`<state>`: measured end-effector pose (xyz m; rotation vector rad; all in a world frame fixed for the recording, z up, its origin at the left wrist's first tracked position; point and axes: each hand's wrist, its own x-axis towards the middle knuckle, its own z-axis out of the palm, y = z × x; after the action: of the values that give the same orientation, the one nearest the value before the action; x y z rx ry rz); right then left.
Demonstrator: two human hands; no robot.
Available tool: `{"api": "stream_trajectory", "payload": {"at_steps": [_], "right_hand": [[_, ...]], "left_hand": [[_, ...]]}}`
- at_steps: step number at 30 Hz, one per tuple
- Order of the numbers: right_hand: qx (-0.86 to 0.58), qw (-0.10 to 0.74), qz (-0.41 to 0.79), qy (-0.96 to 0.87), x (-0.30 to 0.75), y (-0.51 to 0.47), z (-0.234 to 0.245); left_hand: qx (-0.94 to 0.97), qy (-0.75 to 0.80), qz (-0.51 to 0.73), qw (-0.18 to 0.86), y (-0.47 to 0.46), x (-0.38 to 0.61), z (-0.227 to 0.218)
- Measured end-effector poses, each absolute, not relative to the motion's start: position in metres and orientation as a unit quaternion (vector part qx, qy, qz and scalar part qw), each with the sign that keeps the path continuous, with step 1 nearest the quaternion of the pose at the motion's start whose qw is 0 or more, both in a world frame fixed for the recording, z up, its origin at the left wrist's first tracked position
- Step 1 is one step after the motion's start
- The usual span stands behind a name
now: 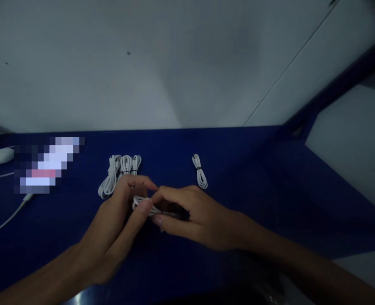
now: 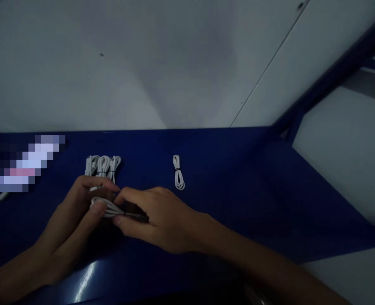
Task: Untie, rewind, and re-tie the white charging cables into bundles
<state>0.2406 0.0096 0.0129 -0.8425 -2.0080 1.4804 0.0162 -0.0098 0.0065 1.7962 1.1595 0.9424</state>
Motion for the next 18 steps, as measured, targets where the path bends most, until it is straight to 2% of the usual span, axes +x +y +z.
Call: {"api": "stream_trajectory", "payload": {"at_steps": [3,9,14,18], "right_hand": [[-0.302,0.236,0.573,-0.725,0.246,0.015,0.023],[-0.464,0.356,0.485,-0.65,0.286,0.027,0.047],[-0.615,0.298,0.423,-0.596,0.322,0.04,0.041],[-0.659,0.247,0.396,-0.59,0.331,0.047,0.017]], "left_hand": [[0.705,0.424,0.381,0.422,-0.007,0.01,0.003],[0.698,0.372,0.414,0.45,-0.002,0.001,-0.006],[0.718,0.397,0.383,0.425,-0.006,0.005,-0.003],[0.732,0.409,0.37,0.401,-0.009,0.011,0.0]]}}
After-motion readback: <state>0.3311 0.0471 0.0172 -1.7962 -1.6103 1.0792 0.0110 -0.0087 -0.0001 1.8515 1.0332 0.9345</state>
